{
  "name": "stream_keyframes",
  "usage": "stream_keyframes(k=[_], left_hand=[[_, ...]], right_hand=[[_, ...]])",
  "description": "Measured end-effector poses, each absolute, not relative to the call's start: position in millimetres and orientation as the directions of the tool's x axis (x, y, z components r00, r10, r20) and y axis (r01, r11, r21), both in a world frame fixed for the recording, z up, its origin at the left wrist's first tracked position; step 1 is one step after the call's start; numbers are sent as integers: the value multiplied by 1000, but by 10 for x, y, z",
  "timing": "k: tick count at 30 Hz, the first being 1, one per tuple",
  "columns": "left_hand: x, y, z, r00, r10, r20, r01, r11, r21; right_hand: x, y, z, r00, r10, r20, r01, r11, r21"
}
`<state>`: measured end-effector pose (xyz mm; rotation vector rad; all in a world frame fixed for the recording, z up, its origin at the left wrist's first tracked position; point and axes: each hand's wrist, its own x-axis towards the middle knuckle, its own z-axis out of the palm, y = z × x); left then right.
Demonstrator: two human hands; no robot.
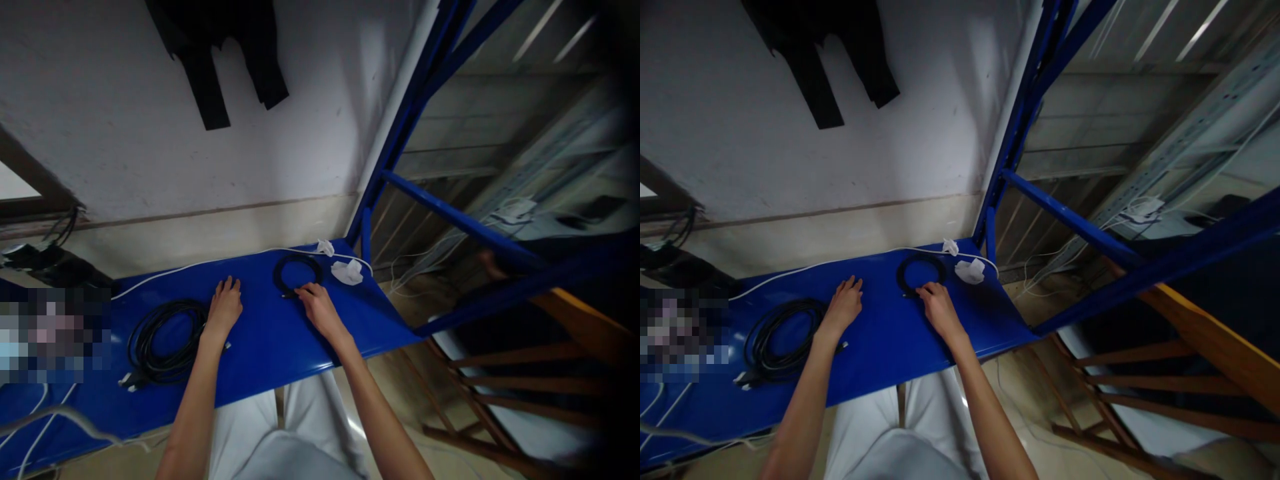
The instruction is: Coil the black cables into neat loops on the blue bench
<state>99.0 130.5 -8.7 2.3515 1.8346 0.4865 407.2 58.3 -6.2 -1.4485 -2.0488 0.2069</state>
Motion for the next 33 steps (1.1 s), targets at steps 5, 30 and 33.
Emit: stream_keyframes(k=[5,30,33], left_hand=[[925,1340,-319,220,915,338,854,-348,386],[1446,1136,36,120,954,276,50,-284,958],[1614,1226,100,145,960,238,-27,-237,971]], right_hand=[[3919,335,-68,-276,865,419,725,473,-500],[3465,1102,-110,-111,912,396,122,408,-905],[3480,1112,-141,-85,949,304,-8,305,-952]])
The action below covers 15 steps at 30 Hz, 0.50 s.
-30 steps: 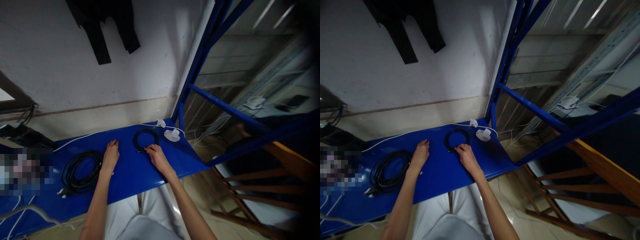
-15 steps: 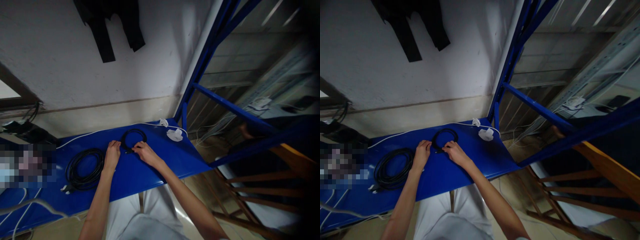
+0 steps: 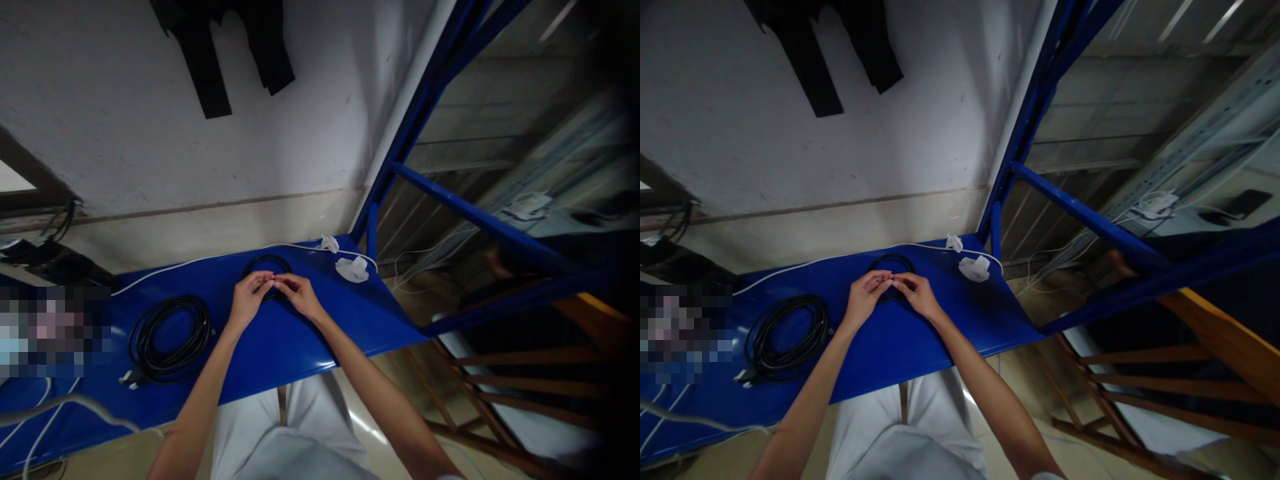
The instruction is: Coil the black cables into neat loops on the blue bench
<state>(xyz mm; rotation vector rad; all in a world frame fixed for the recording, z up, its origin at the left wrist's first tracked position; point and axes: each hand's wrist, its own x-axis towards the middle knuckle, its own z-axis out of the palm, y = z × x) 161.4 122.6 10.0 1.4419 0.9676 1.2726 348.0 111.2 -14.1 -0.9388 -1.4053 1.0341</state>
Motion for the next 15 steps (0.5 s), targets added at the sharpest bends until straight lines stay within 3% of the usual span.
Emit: stream_keyframes(k=[6,15], left_hand=[[1712,1332,148,178,967,183,-85,-170,982],[1705,1232,96,138,982,131,-168,-107,980]], right_hand=[[3487,1135,-149,-19,982,187,-210,179,-961],[3420,1152,-119,-13,991,131,-300,121,-946]])
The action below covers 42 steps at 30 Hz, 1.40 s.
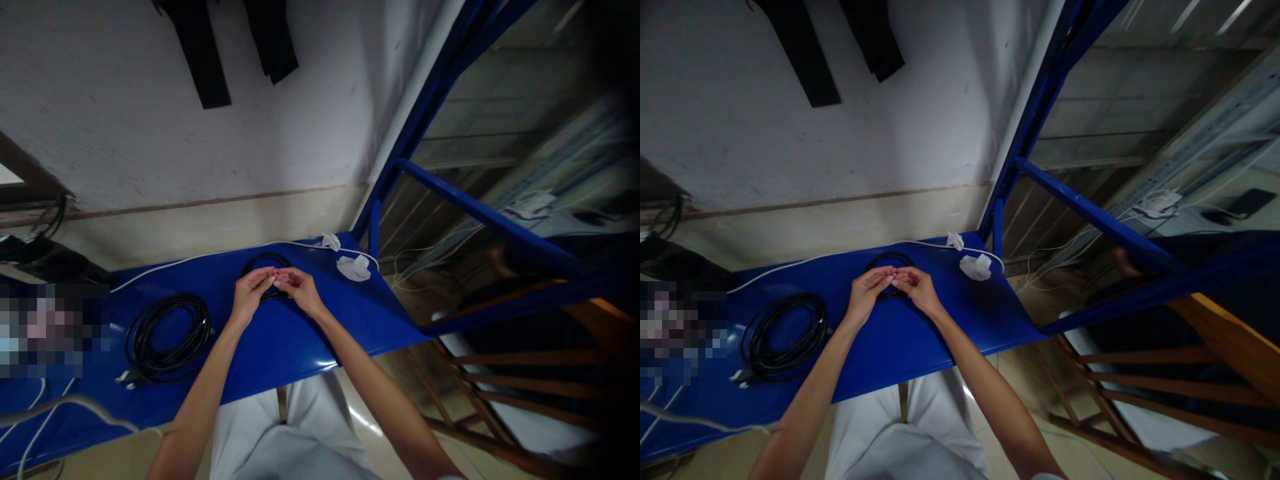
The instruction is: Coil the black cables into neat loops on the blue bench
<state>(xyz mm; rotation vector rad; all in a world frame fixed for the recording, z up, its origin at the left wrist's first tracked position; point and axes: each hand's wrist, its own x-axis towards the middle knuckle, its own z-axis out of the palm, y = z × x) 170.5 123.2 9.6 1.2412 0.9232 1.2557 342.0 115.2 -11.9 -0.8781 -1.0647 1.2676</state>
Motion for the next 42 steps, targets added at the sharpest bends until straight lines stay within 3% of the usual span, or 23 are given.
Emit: stream_keyframes(k=[11,14,17,23,31,38,42], left_hand=[[1644,1235,47,149,964,222,-73,-213,974],[1554,1295,-36,155,943,293,156,-316,936],[1473,1335,-117,213,903,373,426,-430,796],[1397,1323,-126,323,859,397,594,-511,622],[1288,1248,59,472,818,328,632,-573,522],[1308,1238,20,495,802,335,626,-596,503],[1325,1224,11,518,780,352,604,-624,495]], right_hand=[[3454,1147,-93,24,996,90,-278,93,-956],[3472,1146,-100,34,993,110,-256,115,-960],[3489,1149,-106,40,992,121,-243,127,-962],[3516,1156,-117,41,984,174,-198,179,-964],[3555,1086,-102,20,971,237,-83,238,-968],[3608,765,5,117,931,346,207,318,-925],[3547,451,5,108,947,304,229,274,-934]])
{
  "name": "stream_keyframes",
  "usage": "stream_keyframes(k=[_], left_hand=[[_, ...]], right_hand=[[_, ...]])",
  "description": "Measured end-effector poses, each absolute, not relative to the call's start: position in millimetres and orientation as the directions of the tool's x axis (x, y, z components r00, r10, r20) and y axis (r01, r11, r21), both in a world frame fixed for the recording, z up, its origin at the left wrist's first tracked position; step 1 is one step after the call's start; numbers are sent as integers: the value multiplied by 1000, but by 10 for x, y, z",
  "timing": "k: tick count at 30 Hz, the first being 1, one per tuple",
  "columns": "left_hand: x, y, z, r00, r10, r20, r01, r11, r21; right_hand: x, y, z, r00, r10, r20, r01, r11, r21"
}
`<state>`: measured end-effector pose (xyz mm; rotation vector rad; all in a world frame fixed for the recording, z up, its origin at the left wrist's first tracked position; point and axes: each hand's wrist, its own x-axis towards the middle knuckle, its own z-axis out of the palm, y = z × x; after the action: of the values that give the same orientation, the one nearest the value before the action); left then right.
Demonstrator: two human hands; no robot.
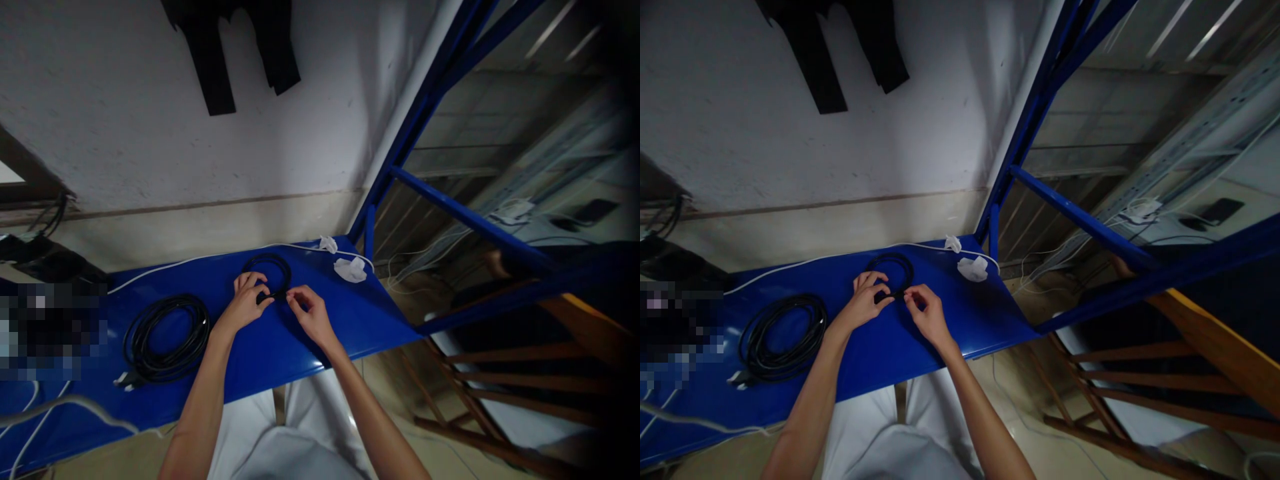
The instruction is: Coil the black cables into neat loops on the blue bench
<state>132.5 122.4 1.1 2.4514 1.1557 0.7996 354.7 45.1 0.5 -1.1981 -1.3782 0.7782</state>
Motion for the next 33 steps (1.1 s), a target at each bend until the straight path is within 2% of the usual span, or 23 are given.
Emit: stream_keyframes(k=[5,11,17,33], left_hand=[[1356,1216,14,519,765,382,579,-643,500],[1381,1239,-21,484,762,431,531,-647,547],[1390,1241,-48,531,765,364,526,-634,567],[1457,1171,23,601,722,344,489,-672,557]], right_hand=[[3425,249,-95,114,970,215,156,197,-968],[3352,309,-214,139,975,174,125,157,-980],[3258,417,-203,181,976,125,19,123,-992],[3381,530,-193,228,969,91,-40,103,-994]])
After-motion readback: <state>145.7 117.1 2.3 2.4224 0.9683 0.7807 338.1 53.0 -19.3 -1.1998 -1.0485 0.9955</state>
